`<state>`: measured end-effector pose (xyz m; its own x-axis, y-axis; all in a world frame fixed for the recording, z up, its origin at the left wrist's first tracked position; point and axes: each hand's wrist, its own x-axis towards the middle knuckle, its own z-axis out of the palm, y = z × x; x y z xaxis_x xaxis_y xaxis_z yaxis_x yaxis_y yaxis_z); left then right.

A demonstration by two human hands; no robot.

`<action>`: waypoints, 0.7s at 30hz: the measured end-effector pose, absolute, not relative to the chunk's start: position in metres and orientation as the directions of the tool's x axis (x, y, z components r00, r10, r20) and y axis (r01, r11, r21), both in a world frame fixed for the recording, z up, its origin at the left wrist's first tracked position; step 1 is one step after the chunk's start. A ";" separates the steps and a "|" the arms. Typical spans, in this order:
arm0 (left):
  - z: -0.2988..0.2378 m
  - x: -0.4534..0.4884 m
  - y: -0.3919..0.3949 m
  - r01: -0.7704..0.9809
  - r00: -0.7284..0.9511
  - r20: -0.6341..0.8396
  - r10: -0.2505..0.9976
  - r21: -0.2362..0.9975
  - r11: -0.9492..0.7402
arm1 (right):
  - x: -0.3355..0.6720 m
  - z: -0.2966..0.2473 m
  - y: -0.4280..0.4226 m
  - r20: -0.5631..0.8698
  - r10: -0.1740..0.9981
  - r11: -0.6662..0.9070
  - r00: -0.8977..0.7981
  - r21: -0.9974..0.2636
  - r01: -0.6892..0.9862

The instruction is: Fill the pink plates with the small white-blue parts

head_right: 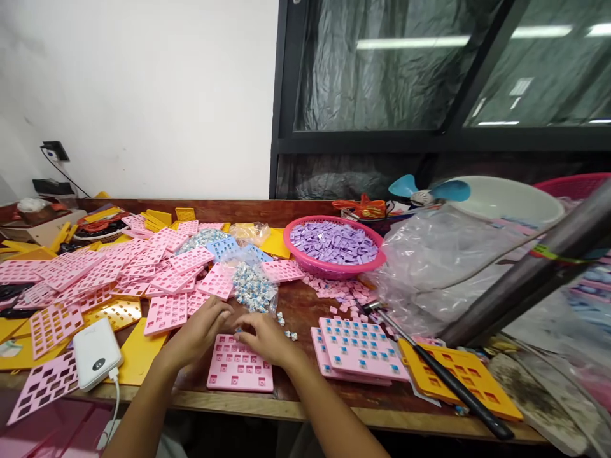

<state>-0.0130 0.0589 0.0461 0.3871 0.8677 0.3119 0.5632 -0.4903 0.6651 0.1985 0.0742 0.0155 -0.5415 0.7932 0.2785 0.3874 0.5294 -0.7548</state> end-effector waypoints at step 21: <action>0.000 -0.025 0.043 0.601 0.285 0.222 0.932 0.717 -0.354 | 0.178 -0.006 0.079 0.276 0.818 0.541 -0.504 -0.666 0.513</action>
